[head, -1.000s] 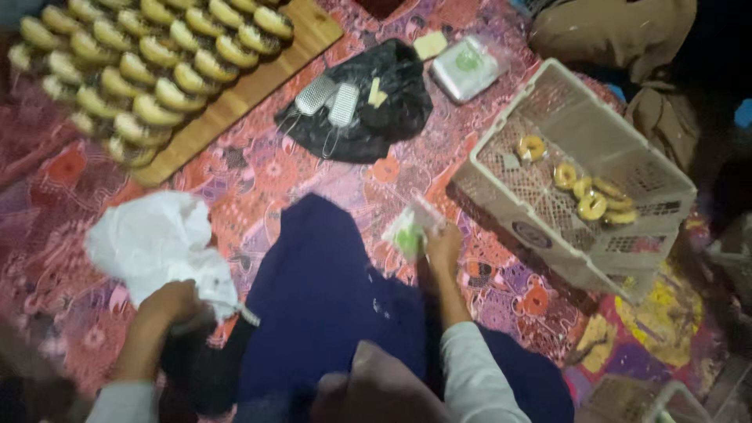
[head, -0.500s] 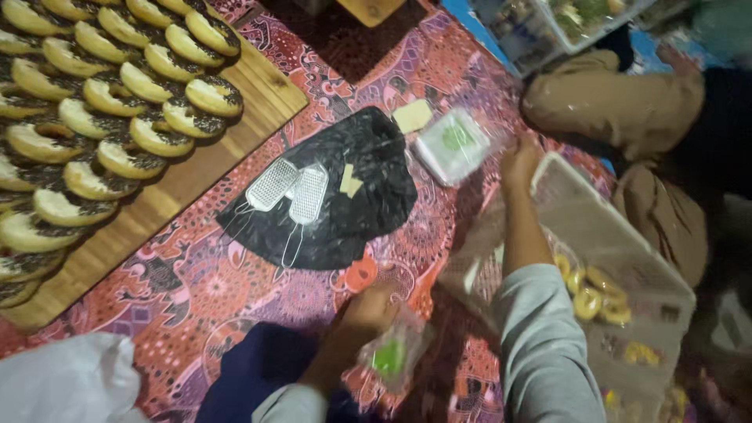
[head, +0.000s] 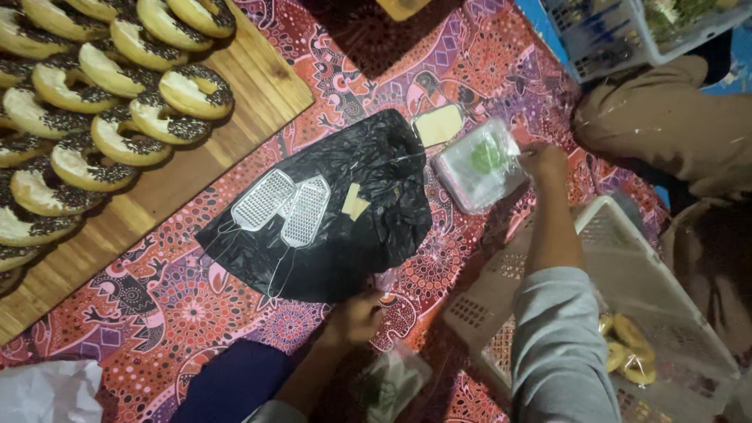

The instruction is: The person sits on a patterned mat and repeatedly places doughnuts into small plastic bags, then sets the filled bags into a white basket. Later, the person uses a metal grater to grate a block of cheese over a tray of doughnuts.

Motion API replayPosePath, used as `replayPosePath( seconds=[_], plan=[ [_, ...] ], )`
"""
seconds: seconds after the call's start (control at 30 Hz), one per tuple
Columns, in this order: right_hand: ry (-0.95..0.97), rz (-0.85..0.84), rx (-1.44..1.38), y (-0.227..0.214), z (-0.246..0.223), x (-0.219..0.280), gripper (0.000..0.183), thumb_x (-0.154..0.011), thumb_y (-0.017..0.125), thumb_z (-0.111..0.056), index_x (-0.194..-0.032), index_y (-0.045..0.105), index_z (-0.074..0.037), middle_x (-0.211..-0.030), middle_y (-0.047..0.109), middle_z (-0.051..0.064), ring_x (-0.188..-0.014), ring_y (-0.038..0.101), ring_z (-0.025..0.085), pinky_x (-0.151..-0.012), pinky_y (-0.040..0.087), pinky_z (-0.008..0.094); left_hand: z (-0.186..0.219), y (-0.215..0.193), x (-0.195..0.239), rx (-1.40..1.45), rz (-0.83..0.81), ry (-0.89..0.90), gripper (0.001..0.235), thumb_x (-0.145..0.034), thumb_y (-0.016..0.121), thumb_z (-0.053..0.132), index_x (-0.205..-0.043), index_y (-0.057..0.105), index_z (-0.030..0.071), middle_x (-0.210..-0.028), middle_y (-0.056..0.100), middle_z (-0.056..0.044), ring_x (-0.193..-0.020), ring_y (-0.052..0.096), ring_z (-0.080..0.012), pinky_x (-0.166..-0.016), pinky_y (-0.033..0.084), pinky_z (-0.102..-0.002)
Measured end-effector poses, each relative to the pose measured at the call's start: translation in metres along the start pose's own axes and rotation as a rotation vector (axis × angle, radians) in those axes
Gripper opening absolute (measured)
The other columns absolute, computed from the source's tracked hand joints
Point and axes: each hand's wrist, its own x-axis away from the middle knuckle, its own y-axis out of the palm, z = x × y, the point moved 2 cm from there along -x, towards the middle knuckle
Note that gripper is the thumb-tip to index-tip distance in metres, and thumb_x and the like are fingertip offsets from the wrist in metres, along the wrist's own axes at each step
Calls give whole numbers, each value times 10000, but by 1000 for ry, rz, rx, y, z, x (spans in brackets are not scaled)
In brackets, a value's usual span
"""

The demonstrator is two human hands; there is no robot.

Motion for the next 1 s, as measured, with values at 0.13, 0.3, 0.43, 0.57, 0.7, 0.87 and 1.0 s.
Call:
replayPosePath(
  seconds=[0.13,0.3,0.43,0.57,0.7,0.87,1.0],
  plan=[
    [-49,16,223,-2,1,-2,271,-748,824,-234,-975,789,-89,-911,758,154,-791,727,318,-739,568,436,25,-18,-6,-43,-193,-167,328,-907,615,249,-1172,658,61,-1051,705,-221,-930,683,-427,-775,548,-497],
    [-87,116,286,4,-2,3,205,-841,777,-250,-1004,786,-126,-975,765,140,-852,735,345,-762,570,466,39,-25,-4,-125,-250,-195,347,-898,627,254,-1183,648,59,-1037,696,-234,-929,674,-431,-781,531,-520],
    [-189,273,225,15,-3,12,191,-866,726,-253,-1009,780,-139,-1056,765,126,-945,745,312,-857,594,426,34,-23,3,-167,-117,88,344,-950,616,238,-1244,628,59,-1097,705,-193,-918,705,-362,-778,558,-470],
    [3,78,115,23,0,13,257,-865,739,-331,-1004,775,-118,-994,724,128,-928,700,298,-868,555,448,30,-21,8,-154,-154,88,408,-956,658,237,-1314,605,49,-1183,685,-215,-1070,660,-396,-911,511,-477],
    [206,-129,73,20,9,21,313,-845,756,-323,-1053,745,-89,-1017,705,145,-947,682,306,-872,538,449,38,-20,10,-101,-128,42,493,-905,654,239,-1355,591,49,-1219,670,-235,-1163,598,-427,-1007,447,-478],
    [105,-83,74,16,-10,19,383,-806,777,-259,-1119,705,-50,-1094,691,178,-1008,670,328,-901,530,432,39,-20,4,-34,-306,-151,486,-947,615,270,-1362,557,25,-1247,644,-238,-1196,593,-395,-1033,457,-458],
    [-106,-19,37,20,-19,19,456,-774,793,-209,-1171,673,-18,-1155,680,204,-1057,660,345,-925,523,417,39,-19,6,10,-239,-75,509,-937,619,234,-1384,555,-1,-1278,629,-272,-1234,567,-418,-1055,438,-473]
  ],
)
